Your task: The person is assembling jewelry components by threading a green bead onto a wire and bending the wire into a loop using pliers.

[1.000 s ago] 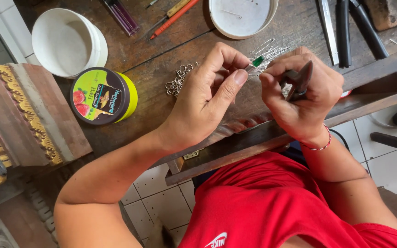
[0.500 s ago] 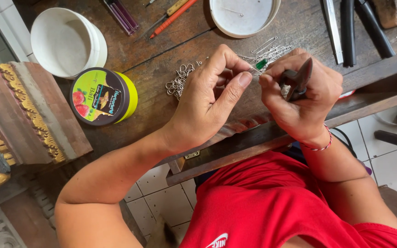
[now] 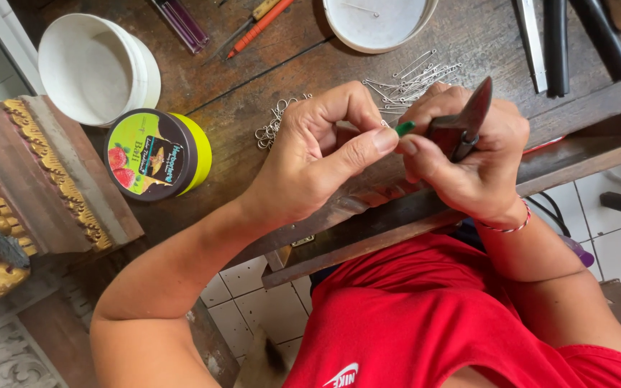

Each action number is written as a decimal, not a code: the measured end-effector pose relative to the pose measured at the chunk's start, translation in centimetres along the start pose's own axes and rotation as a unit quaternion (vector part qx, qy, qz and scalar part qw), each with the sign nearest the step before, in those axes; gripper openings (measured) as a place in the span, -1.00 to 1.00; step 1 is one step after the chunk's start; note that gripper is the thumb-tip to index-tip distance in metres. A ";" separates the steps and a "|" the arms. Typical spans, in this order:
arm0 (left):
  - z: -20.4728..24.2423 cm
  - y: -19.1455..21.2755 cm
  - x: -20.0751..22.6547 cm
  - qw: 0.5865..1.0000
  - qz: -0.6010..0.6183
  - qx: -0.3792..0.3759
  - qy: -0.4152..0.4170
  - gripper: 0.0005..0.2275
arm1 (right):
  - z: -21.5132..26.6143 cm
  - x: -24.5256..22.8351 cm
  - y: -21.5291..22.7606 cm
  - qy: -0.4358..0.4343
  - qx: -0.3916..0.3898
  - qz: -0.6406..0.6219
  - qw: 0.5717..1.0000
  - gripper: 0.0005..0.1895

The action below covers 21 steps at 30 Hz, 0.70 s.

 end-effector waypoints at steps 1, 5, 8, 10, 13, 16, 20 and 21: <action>-0.1 0.1 0.0 1.000 0.000 0.000 0.002 -0.89 | -0.3 -0.2 0.2 -0.001 0.001 -0.001 1.000 -0.83; -0.3 -0.8 -1.3 0.974 0.157 -0.105 0.129 -0.85 | -0.9 -1.2 0.1 0.033 -0.055 0.022 0.998 -0.82; -0.1 -1.3 -2.0 0.964 0.159 -0.136 0.162 -0.85 | -0.6 -1.6 0.5 0.050 -0.091 0.035 0.994 -0.83; 0.1 -1.6 -2.3 0.961 0.158 -0.146 0.175 -0.85 | -0.3 -1.7 0.8 0.043 -0.118 0.033 0.992 -0.83; 0.4 -2.3 -2.3 0.953 0.152 -0.173 0.197 -0.83 | -0.1 -1.9 1.0 0.050 -0.152 0.037 0.986 -0.82; 0.5 -2.4 -2.2 0.964 0.068 -0.168 0.196 -0.82 | 0.1 -2.6 1.1 0.082 -0.145 0.038 0.985 -0.78; 0.7 -2.3 -1.7 0.979 0.029 -0.144 0.144 -0.86 | 0.5 -2.8 1.2 0.054 -0.113 0.041 0.991 -0.77; 0.7 -2.1 -1.6 0.983 0.016 -0.132 0.125 -0.89 | 0.5 -2.9 1.4 0.052 -0.093 0.048 0.993 -0.75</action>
Point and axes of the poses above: each hand's wrist, its own z-axis away from the middle knuckle, its own y-axis out of the back of the hand, x = y × z, the point moved 7 cm from there along -z, towards the middle knuckle, and after that the axes turned 10 degrees about y, right-handed, at the moved point
